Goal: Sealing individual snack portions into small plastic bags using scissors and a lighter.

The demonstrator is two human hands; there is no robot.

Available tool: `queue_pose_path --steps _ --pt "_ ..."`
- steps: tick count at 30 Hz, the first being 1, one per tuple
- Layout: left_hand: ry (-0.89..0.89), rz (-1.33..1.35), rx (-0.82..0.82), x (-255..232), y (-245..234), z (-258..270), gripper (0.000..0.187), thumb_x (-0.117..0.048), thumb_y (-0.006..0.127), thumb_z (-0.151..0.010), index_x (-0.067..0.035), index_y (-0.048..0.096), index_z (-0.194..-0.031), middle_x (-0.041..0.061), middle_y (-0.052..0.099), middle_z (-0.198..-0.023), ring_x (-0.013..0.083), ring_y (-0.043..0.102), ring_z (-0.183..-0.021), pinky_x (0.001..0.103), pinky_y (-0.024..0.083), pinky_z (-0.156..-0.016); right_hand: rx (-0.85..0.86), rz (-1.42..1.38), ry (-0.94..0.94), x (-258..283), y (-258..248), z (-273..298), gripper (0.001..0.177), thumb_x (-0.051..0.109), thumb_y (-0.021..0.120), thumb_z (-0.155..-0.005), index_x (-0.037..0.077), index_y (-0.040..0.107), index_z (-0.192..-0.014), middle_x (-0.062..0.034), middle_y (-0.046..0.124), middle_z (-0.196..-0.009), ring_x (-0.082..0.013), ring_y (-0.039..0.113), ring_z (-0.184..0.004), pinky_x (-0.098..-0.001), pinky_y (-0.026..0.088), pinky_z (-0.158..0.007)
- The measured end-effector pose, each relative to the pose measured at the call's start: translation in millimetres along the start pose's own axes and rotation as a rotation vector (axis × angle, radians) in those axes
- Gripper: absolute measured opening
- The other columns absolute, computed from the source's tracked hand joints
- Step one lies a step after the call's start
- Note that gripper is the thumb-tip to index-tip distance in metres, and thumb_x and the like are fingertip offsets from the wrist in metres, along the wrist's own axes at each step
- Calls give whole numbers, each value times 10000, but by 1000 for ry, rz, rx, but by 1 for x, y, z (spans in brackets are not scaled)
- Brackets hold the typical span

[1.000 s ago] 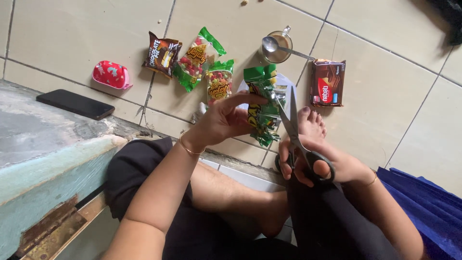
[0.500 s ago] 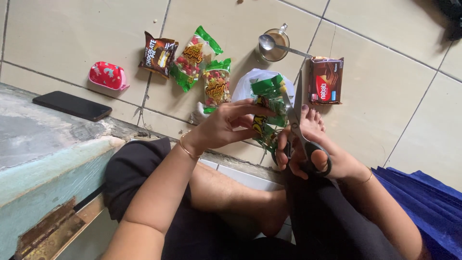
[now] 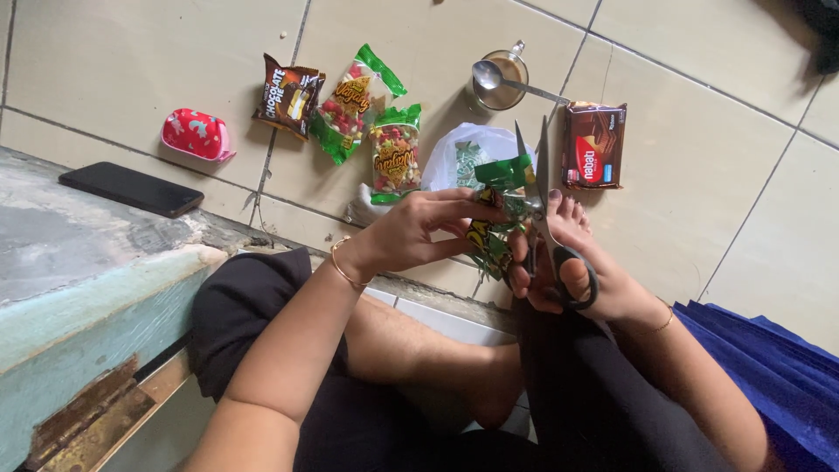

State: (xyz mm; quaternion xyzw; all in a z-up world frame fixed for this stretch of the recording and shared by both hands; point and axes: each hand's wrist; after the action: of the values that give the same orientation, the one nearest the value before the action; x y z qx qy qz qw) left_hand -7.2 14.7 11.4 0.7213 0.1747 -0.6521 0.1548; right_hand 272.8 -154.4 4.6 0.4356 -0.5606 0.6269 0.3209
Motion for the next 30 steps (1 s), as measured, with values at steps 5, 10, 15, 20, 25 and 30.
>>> queue_pose_path --steps 5,10,15,20,25,30 --pt "25 2 -3 -3 -1 -1 478 23 734 -917 -134 662 -1363 92 641 -1411 178 740 -1107 302 636 -928 119 -323 219 52 -3 -37 792 766 446 -951 44 582 -1249 -37 642 -965 -152 596 -899 -319 437 -912" --pt "31 6 -6 3 1 1 473 38 728 -923 -142 664 -1356 106 628 -1430 176 743 -1101 303 617 -906 202 -756 393 65 -2 -44 854 806 546 -830 22 508 -1164 -64 613 -810 -96 495 -505 -212 377 -431" --pt "-2 -87 3 5 1 0 501 33 735 -884 -167 675 -1340 121 665 -1357 172 772 -985 302 650 -890 112 -677 400 69 -1 -45 874 836 529 -823 30 527 -1159 -66 602 -773 -101 516 -489 -222 380 -410" --pt "38 -143 14 8 1 0 491 28 734 -884 -170 679 -1330 111 674 -1339 201 763 -1002 306 637 -897 210 -960 450 83 -2 -58 894 844 566 -744 65 473 -1174 -85 606 -874 -131 543 -580 -236 376 -383" --pt "52 -165 27 8 2 -2 487 -2 747 -869 -173 675 -1319 107 665 -1363 208 765 -1011 308 629 -926 121 -891 477 56 0 -35 893 861 553 -789 54 492 -1168 -51 533 -823 -116 523 -590 -225 381 -475" --pt "48 -203 5 6 -3 -2 492 -22 745 -878 -168 671 -1343 154 674 -1323 252 752 -1068 347 614 -939 75 -1023 706 73 -2 -49 886 863 552 -735 78 460 -1134 -79 507 -792 -161 469 -522 -269 344 -411"
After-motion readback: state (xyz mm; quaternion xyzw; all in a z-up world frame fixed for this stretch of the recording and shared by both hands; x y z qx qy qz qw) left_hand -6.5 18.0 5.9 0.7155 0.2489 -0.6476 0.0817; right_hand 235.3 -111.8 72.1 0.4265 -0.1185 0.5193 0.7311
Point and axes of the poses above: each hand's wrist, its own z-axis away from the middle knuckle, its own y-axis out of the palm, x = y × z
